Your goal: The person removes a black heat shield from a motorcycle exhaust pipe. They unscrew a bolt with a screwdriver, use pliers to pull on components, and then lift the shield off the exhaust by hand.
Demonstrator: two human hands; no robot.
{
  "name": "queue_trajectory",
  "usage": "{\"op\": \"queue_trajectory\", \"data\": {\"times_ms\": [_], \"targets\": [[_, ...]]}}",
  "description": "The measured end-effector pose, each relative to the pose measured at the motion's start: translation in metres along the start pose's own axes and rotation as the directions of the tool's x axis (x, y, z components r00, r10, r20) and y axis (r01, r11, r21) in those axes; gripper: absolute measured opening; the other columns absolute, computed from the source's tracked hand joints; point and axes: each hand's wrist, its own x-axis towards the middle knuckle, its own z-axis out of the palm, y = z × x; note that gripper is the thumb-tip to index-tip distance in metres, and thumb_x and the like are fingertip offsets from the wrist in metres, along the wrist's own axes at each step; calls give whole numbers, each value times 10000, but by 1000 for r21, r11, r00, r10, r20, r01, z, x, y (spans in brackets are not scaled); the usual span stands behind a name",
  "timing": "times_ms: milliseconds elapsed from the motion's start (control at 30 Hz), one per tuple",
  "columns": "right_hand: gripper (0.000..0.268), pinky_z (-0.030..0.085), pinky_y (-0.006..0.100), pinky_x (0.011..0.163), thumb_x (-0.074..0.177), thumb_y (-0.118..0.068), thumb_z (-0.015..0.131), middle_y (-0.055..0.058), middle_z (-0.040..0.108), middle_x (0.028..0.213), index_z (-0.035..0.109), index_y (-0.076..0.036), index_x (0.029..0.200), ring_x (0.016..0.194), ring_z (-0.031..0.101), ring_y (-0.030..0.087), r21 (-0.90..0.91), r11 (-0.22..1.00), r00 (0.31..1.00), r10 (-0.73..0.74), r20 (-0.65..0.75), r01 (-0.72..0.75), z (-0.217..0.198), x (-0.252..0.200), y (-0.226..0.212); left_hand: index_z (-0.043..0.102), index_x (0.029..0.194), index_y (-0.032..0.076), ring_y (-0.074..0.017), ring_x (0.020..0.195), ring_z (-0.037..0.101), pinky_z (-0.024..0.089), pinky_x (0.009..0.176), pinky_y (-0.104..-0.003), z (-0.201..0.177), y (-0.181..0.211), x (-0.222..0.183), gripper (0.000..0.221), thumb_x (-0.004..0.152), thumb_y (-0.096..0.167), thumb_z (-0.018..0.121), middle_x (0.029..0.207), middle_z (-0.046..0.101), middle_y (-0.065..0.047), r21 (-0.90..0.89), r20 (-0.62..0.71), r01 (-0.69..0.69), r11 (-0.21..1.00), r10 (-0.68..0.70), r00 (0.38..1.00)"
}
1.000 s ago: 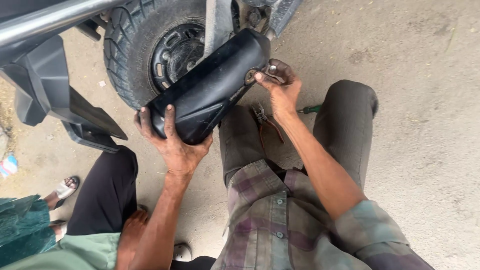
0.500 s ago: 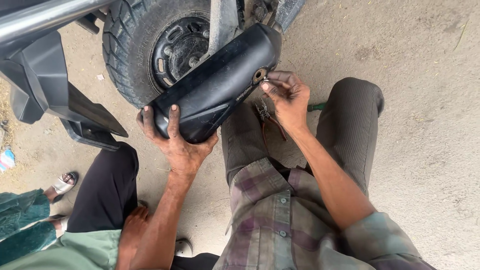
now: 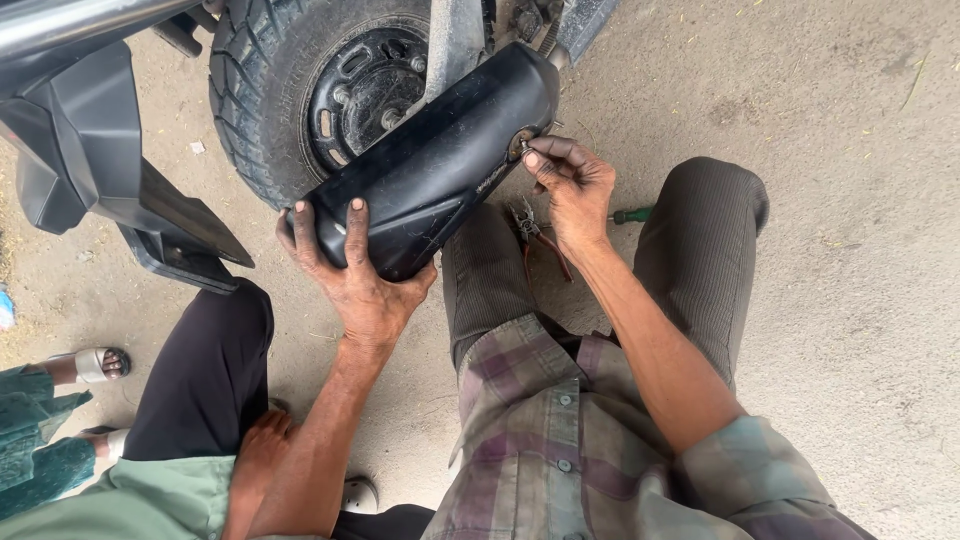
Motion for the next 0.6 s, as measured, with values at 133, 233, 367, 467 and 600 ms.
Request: {"op": "queue_trajectory", "data": {"times_ms": [133, 233, 367, 467, 600], "targets": [[144, 577, 231, 598, 891, -51, 797, 50, 768, 984, 768, -24, 1030, 760, 675, 59, -3, 1000, 1000, -13, 2, 13, 3, 1, -3, 324, 1582, 380, -544, 1530, 49, 246, 1261, -761, -2, -1, 0, 1285, 517, 358, 1044, 1628, 116, -142, -19, 4, -6, 1000, 6, 1000], [144, 569, 223, 589, 894, -67, 798, 45, 769, 959, 770, -31, 1031, 754, 676, 57, -34, 999, 1000, 1, -10, -1, 6, -1, -8, 320, 1589, 377, -547, 1532, 39, 241, 1266, -760, -1, -1, -1, 1283, 529, 350, 1042, 1632, 111, -139, -25, 2, -14, 1000, 14, 1000], [138, 576, 226, 589, 891, -70, 799, 44, 772, 944, 773, -33, 1021, 738, 669, 57, -125, 992, 997, -10, -82, -1, 14, -6, -15, 319, 1589, 383, -543, 1537, 48, 233, 1278, -762, -1, -3, -2, 1274, 538, 354, 1038, 1632, 118, -135, -24, -3, -27, 999, 27, 1000], [111, 585, 236, 597, 890, -47, 796, 51, 763, 935, 772, -27, 997, 735, 669, 72, -196, 980, 993, -37, -114, 14, 19, -6, -21, 318, 1591, 384, -547, 1538, 45, 227, 1280, -770, 0, -6, -2, 1251, 564, 346, 1032, 1629, 119, -137, -23, -9, -51, 998, 51, 999], [76, 602, 248, 679, 905, 6, 781, 71, 743, 981, 769, -17, 977, 822, 697, 96, -325, 924, 970, -234, -62, 202, 23, -7, -22, 320, 1585, 389, -544, 1538, 42, 218, 1274, -783, 0, -11, -2, 1239, 575, 355, 1038, 1624, 120, -142, -35, -19, -98, 995, 97, 995]]}}
